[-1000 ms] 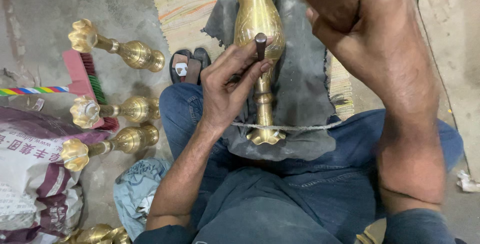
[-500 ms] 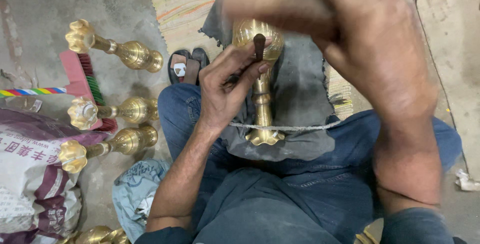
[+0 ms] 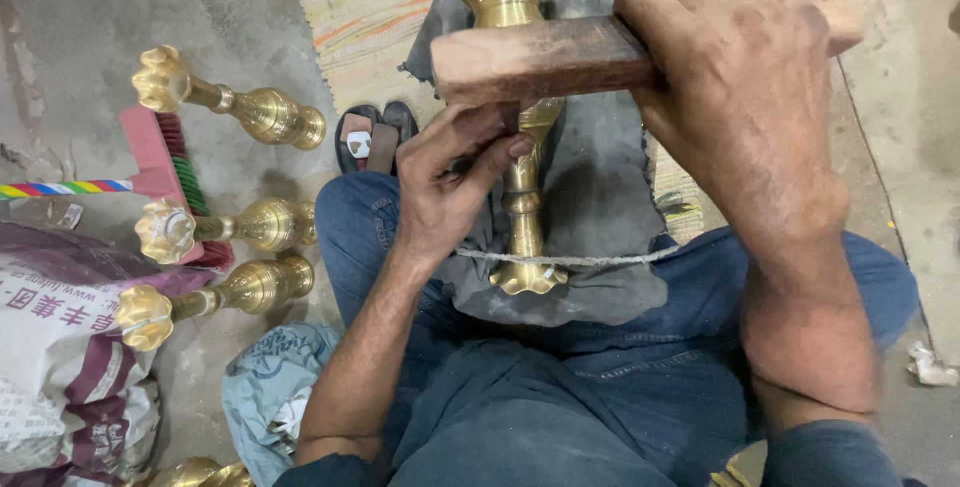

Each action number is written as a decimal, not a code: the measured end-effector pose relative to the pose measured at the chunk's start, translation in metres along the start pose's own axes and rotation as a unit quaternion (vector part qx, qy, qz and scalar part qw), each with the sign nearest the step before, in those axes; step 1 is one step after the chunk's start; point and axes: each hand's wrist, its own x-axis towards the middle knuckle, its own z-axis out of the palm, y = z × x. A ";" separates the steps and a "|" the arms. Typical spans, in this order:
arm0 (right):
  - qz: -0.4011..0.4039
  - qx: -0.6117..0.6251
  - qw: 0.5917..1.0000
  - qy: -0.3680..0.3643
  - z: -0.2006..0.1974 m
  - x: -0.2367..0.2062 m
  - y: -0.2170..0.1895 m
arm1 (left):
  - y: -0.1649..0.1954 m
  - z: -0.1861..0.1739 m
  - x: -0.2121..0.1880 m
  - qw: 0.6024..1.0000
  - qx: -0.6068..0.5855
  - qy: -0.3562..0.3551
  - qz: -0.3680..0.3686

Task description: The person sits on the floor with a brass vase on their lap and hammers a punch against the vase's surface using a wooden mallet, working the patterned area of the vessel. They reposition the punch and rotate the vase as they continue hammering.

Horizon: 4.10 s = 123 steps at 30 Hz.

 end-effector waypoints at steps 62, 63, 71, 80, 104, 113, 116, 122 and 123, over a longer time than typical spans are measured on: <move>0.090 0.189 0.976 0.056 0.030 -0.026 0.020 | 0.014 -0.006 0.038 0.991 0.071 -0.116 0.002; 0.077 0.185 0.977 0.071 0.028 -0.026 0.019 | 0.014 -0.005 0.036 0.991 0.076 -0.108 -0.005; 0.092 0.070 0.988 0.098 0.018 -0.032 0.018 | 0.013 -0.004 0.033 0.987 0.117 -0.114 0.015; 0.111 0.097 0.988 0.044 0.006 -0.034 0.016 | 0.014 -0.005 0.033 0.986 0.116 -0.119 0.023; 0.200 0.382 0.897 0.092 0.022 -0.041 0.019 | 0.013 -0.004 0.034 0.987 0.114 -0.110 0.040; 0.100 0.074 0.989 0.086 0.020 -0.039 0.018 | 0.014 -0.005 0.033 0.987 0.117 -0.110 0.016; 0.104 0.131 0.981 0.100 0.011 -0.034 0.013 | 0.013 -0.005 0.033 0.987 0.111 -0.107 0.037; 0.133 0.187 0.971 0.066 0.004 -0.026 0.008 | 0.008 -0.005 0.033 0.987 0.096 -0.120 0.042; 0.101 0.149 0.981 0.075 0.004 -0.026 0.008 | 0.008 -0.006 0.033 0.987 0.093 -0.124 0.037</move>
